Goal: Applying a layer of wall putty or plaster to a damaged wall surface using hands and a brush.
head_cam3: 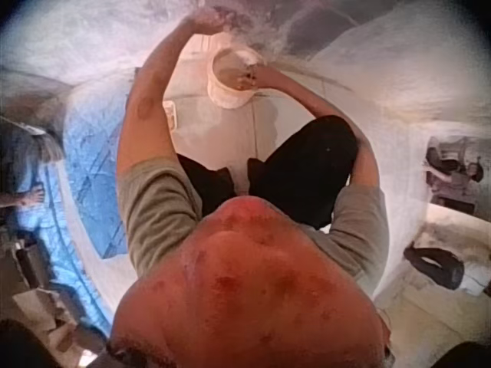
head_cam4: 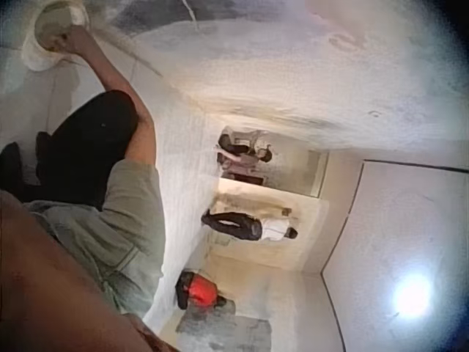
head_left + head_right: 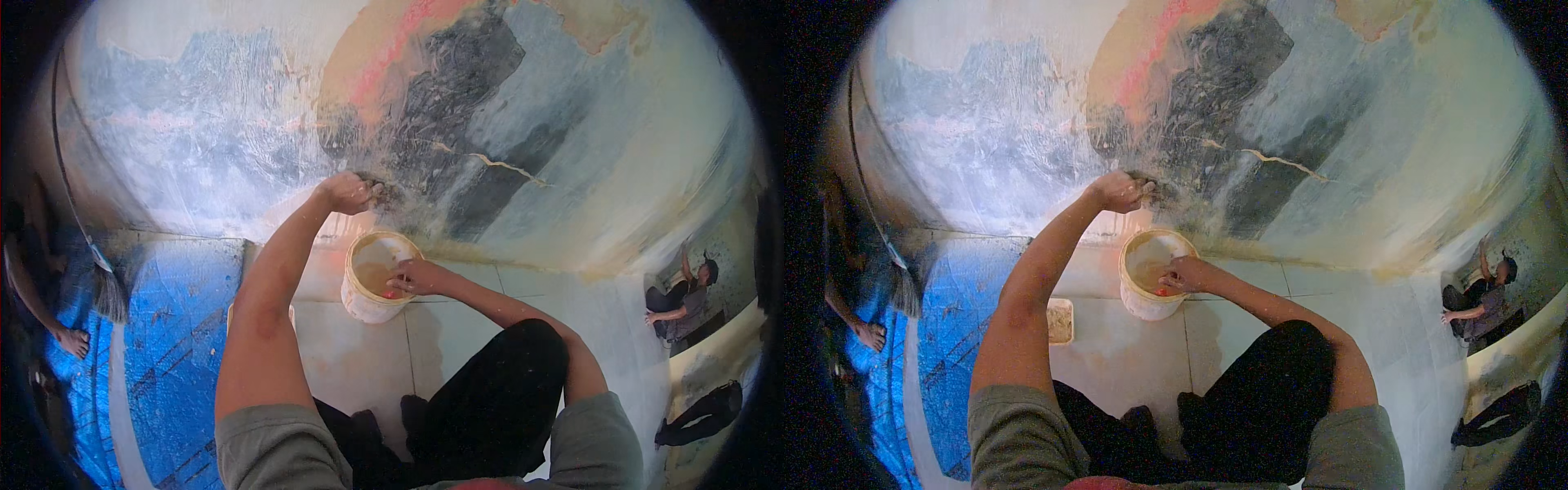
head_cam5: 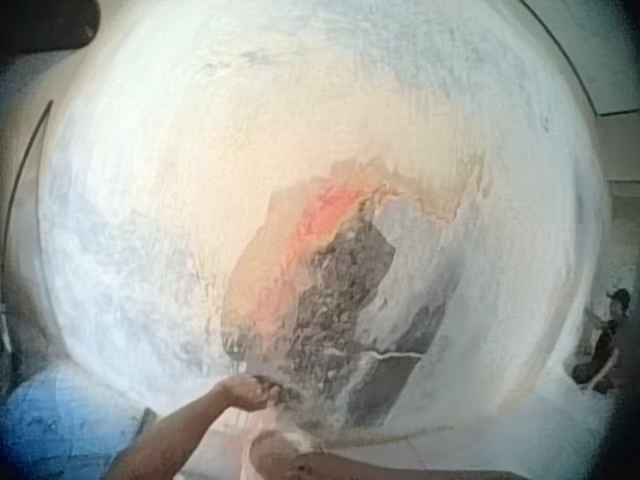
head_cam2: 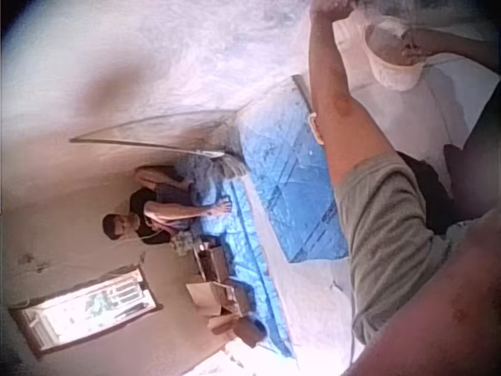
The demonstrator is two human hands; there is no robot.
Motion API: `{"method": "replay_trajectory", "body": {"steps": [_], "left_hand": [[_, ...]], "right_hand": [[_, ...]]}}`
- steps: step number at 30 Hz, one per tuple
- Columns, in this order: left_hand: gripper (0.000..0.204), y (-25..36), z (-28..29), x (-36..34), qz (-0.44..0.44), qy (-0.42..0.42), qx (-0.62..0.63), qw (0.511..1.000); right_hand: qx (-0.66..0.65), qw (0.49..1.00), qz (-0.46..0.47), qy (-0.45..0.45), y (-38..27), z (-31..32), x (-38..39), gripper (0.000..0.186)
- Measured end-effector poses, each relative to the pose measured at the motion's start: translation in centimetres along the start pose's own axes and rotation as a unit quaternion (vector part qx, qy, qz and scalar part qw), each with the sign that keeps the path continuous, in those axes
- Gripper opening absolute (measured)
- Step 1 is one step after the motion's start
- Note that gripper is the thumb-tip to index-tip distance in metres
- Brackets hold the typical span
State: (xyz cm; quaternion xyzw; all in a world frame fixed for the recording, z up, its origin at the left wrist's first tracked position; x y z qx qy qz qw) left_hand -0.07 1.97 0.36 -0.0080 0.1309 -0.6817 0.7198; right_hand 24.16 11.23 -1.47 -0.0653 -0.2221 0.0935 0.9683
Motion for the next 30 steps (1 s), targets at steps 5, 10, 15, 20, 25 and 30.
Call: {"method": "replay_trajectory", "body": {"steps": [5, 10, 15, 20, 25, 30], "left_hand": [[0.048, 0.6, 1.1, 1.0, -0.077, 0.112, 0.010, 0.991], [0.049, 1.0, 0.8, 2.4, -0.054, 0.079, 0.006, 0.995], [0.049, 0.4, -0.3, 3.3, -0.035, 0.072, 0.011, 0.997], [0.048, -0.3, -0.7, 3.5, -0.068, 0.152, 0.027, 0.986], [0.048, -1.4, 1.6, 4.6, -0.014, 0.159, 0.051, 0.986], [0.052, -0.8, 3.8, 4.9, -0.013, 0.164, 0.057, 0.985]], "right_hand": [[-0.042, 0.990, 0.133, 0.031, -0.4, -2.6, -1.9, 0.026], [-0.187, 0.966, 0.143, -0.110, 1.9, -3.5, -4.4, 0.025], [-0.130, 0.981, 0.114, 0.085, 0.9, -4.6, -5.6, 0.026], [0.085, 0.989, -0.010, 0.119, -0.6, -0.5, -3.7, 0.037], [0.101, 0.976, 0.081, 0.173, -1.9, 6.5, 1.0, 0.019], [0.034, 0.958, 0.099, 0.267, -3.8, 12.9, 6.6, 0.017]]}}
Point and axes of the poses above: each hand's wrist, its own x-axis away from the middle knuckle, its own z-axis out of the back of the hand, y = z × x, the point moved 2 cm from there along -x, towards the middle knuckle, and after that the axes turned 5 degrees about x, right-handed, at the moved point
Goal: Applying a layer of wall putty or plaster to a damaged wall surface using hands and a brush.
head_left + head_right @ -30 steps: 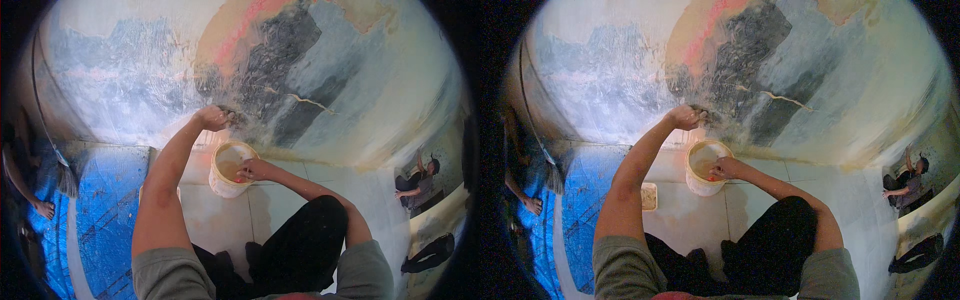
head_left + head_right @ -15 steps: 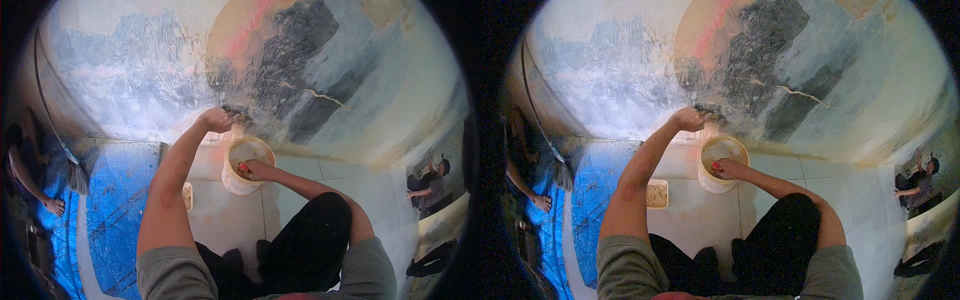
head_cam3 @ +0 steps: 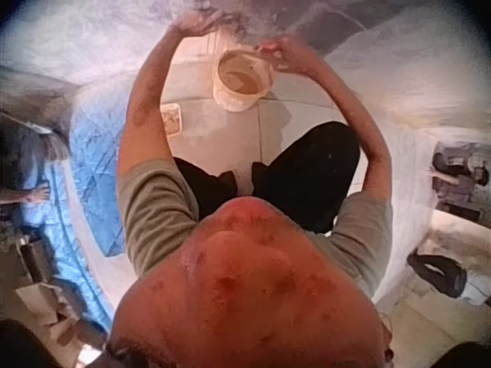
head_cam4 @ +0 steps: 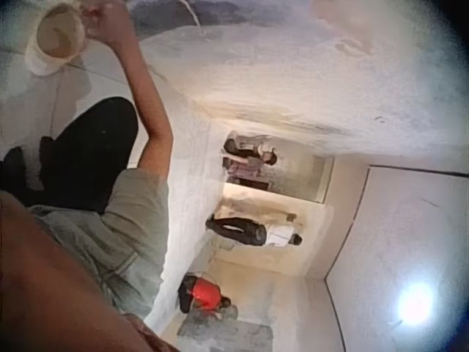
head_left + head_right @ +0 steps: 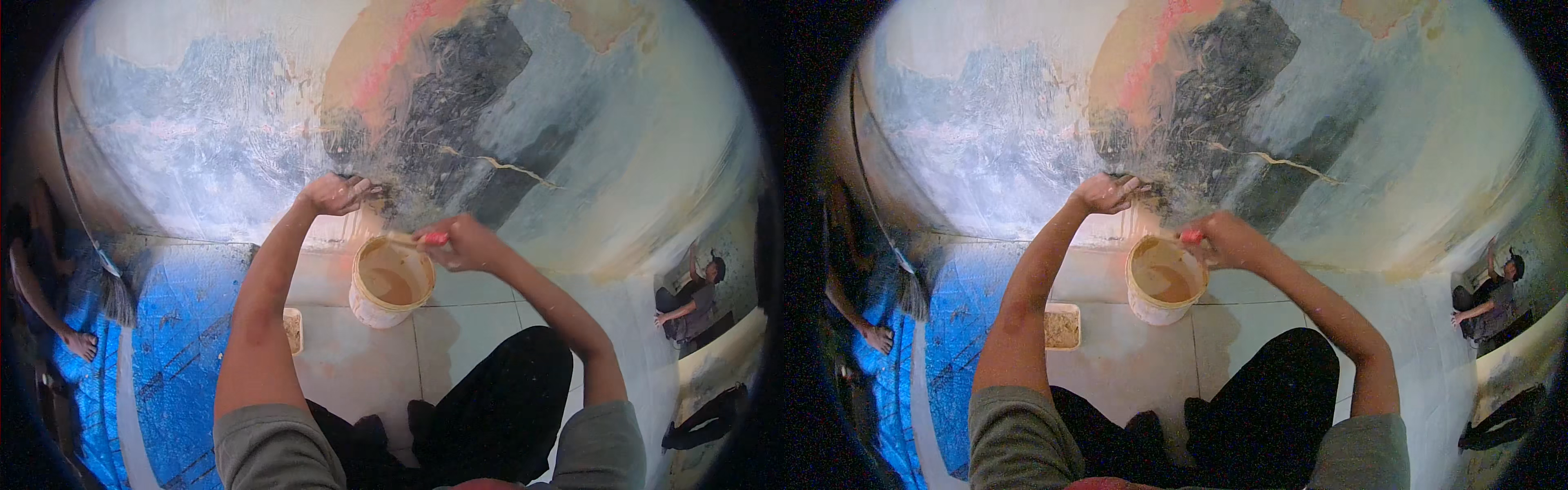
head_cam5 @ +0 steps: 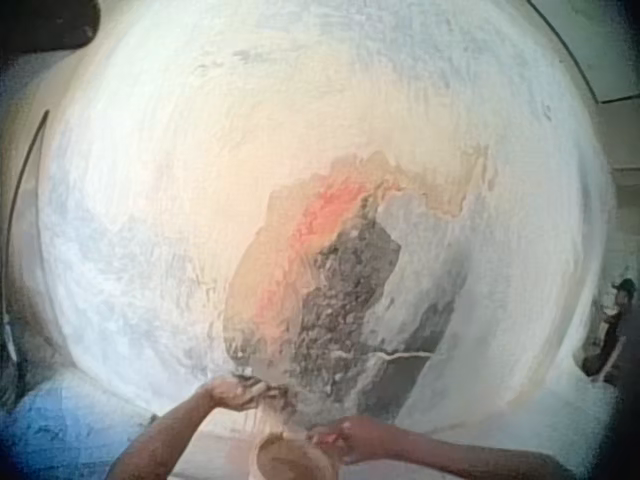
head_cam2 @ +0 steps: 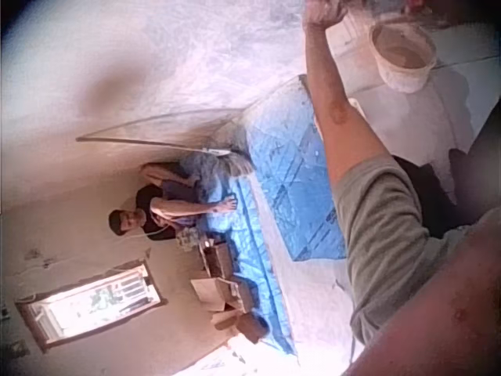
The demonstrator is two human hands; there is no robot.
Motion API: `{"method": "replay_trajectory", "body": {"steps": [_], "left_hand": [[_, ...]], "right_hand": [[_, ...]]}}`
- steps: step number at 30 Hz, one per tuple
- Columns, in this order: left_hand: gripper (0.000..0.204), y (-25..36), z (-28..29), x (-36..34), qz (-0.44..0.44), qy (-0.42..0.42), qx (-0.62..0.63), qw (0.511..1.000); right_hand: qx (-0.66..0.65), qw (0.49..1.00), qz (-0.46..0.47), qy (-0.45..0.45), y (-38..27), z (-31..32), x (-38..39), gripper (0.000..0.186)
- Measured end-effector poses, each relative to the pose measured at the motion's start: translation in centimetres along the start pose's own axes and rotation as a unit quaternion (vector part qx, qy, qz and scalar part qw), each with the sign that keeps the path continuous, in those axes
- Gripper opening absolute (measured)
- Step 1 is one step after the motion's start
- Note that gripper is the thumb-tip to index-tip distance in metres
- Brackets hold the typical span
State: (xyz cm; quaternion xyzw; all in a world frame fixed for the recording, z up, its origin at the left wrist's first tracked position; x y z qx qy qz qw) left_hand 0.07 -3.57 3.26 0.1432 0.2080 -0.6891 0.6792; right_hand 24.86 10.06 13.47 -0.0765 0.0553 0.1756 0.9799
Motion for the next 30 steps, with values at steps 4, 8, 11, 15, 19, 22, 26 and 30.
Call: {"method": "replay_trajectory", "body": {"steps": [4, 8, 11, 15, 19, 22, 26, 30], "left_hand": [[0.048, -0.4, 0.0, -0.1, 0.007, -0.013, -0.012, 1.000], [0.052, -1.0, -1.1, 0.0, -0.002, 0.000, -0.018, 1.000], [0.051, -0.7, -2.1, 0.1, -0.006, 0.016, -0.027, 1.000], [0.039, 0.6, -3.3, -0.4, -0.019, -0.060, -0.034, 0.997], [0.046, 2.7, -3.1, -2.1, -0.125, 0.085, 0.024, 0.988], [0.044, 4.4, -3.6, -3.7, -0.147, 0.097, 0.042, 0.984], [0.039, 8.4, -4.4, -5.4, -0.199, 0.011, 0.110, 0.974], [0.038, 13.9, -4.1, -6.5, -0.304, 0.041, 0.143, 0.941]], "right_hand": [[0.010, 0.996, 0.007, 0.092, -1.7, 7.5, -1.0, 0.022], [0.107, 0.958, 0.092, 0.248, -3.4, 14.2, -3.5, 0.018], [0.200, 0.930, 0.129, 0.281, -3.4, 17.7, -6.5, 0.022], [0.431, 0.815, 0.200, 0.331, -2.6, 17.8, -10.5, 0.037], [0.507, 0.733, 0.286, 0.351, -1.2, 13.2, -12.8, 0.032], [0.516, 0.766, 0.251, 0.289, -0.1, 9.6, -11.6, 0.039], [0.514, 0.802, 0.244, 0.182, -0.6, 4.0, -9.7, 0.049], [0.427, 0.861, 0.233, 0.146, -2.4, 1.0, -8.8, 0.043]]}}
Point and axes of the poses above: each hand's wrist, its own x-axis away from the middle knuckle, its own z-axis out of the back of the hand, y = z × x, the point moved 2 cm from there along -x, towards the middle knuckle, and after that the axes turned 5 degrees about x, right-handed, at the moved point
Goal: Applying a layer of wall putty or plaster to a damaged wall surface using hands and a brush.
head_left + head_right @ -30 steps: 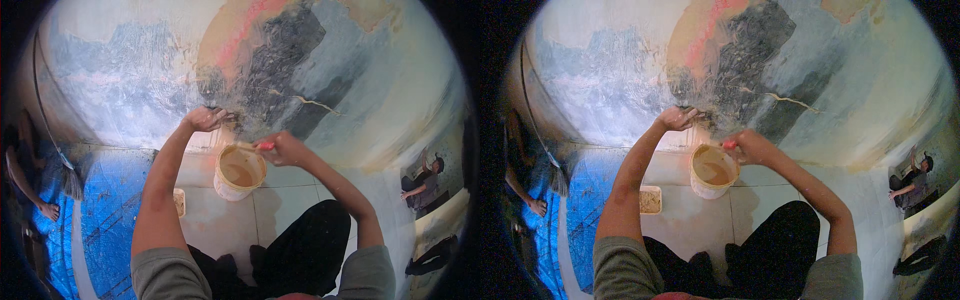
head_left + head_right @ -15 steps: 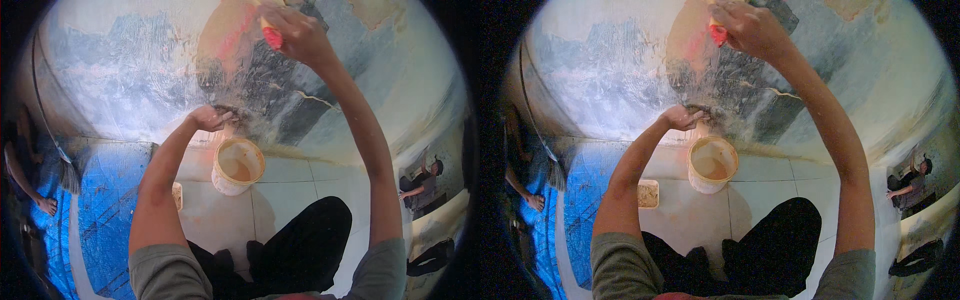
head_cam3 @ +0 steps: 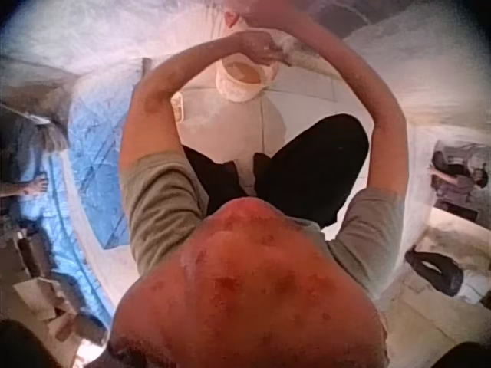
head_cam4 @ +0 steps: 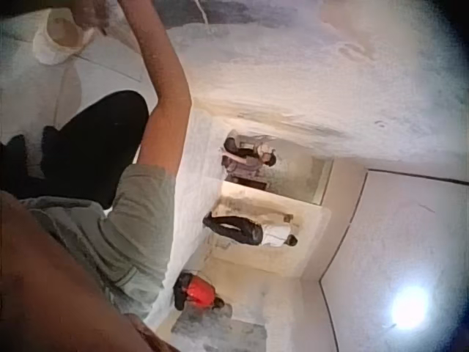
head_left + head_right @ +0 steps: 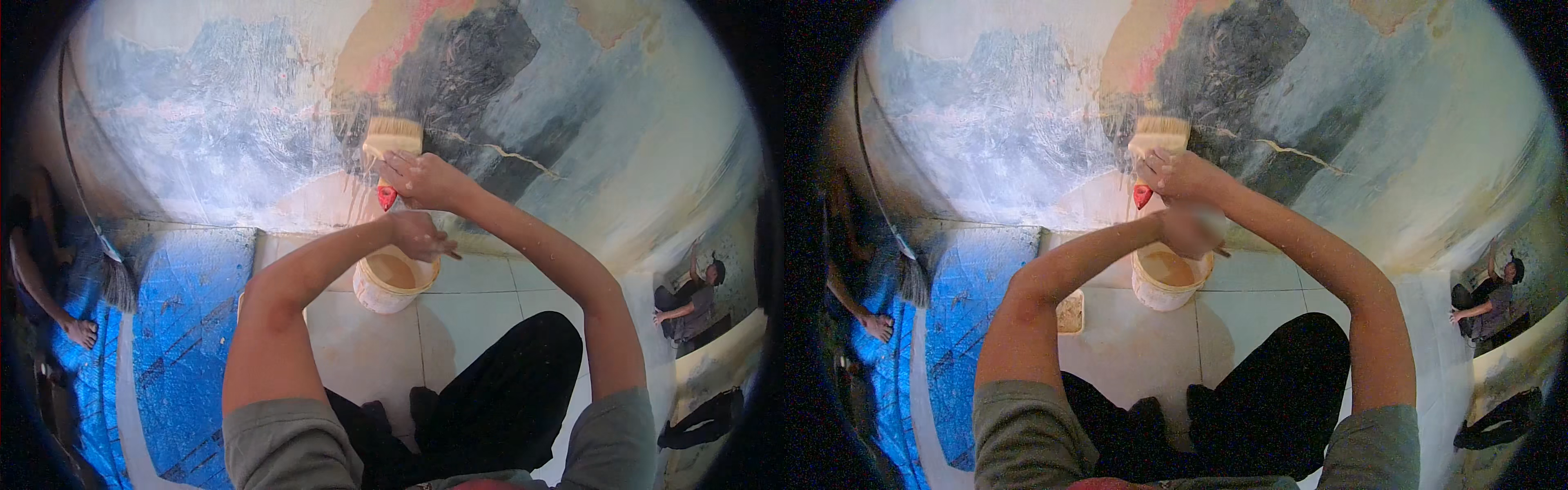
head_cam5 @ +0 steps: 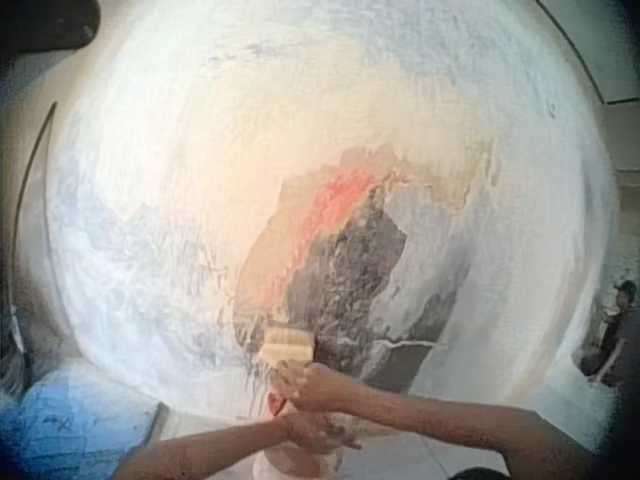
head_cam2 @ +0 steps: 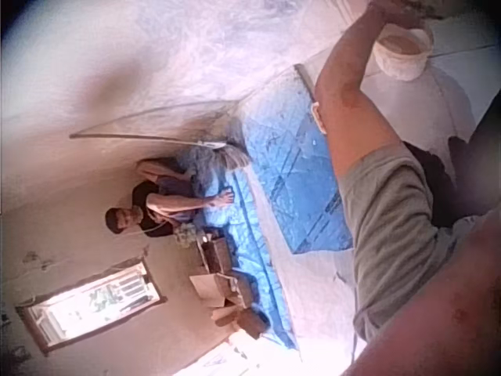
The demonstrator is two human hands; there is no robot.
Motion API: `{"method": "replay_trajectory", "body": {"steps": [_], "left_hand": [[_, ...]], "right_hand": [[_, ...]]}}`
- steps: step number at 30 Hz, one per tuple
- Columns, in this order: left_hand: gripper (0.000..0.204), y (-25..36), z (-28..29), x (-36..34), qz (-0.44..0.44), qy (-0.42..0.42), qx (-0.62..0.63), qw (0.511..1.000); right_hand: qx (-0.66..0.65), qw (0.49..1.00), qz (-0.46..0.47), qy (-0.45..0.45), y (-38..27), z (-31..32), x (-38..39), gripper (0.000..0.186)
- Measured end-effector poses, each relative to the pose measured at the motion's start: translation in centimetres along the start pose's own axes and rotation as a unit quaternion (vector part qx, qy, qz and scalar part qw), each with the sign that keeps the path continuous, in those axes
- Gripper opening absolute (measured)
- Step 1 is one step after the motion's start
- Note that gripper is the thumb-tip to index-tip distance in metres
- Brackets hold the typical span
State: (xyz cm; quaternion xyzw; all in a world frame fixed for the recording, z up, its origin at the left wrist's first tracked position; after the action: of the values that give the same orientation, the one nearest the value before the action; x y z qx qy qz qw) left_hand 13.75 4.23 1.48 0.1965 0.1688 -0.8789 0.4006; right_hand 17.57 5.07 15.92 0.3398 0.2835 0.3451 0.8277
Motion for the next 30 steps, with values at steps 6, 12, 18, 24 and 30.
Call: {"method": "replay_trajectory", "body": {"steps": [6, 12, 18, 24, 30], "left_hand": [[0.032, 3.8, -1.4, -4.0, -0.051, -0.055, 0.076, 0.994], [0.029, 4.5, -1.9, -4.4, -0.033, -0.111, 0.090, 0.989], [0.029, 3.1, -2.8, -3.4, -0.030, -0.099, 0.096, 0.990], [0.030, 1.7, -4.7, -3.3, 0.002, -0.148, 0.107, 0.983], [0.034, 2.8, -3.0, -3.4, -0.032, -0.112, 0.082, 0.990]], "right_hand": [[-0.203, 0.976, -0.054, 0.048, 6.4, 3.7, -3.1, 0.020], [-0.040, 0.991, -0.071, 0.108, 16.6, 11.8, -7.7, 0.025], [0.065, 0.969, 0.078, 0.225, 14.8, 7.8, -9.1, 0.007], [0.192, 0.966, 0.104, 0.137, 3.5, -1.5, -5.2, 0.025], [-0.023, 0.995, 0.098, 0.007, -0.9, -1.4, -1.7, 0.025]]}}
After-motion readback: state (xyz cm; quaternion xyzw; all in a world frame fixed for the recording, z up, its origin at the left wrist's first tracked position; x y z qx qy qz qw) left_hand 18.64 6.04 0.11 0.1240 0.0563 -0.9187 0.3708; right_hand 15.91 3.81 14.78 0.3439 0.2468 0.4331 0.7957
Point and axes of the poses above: each hand's wrist, its own x-axis away from the middle knuckle, its own z-axis out of the back of the hand, y = z × x, the point moved 2 cm from there along -x, towards the middle knuckle, and after that the axes turned 5 degrees about x, right-handed, at the moved point
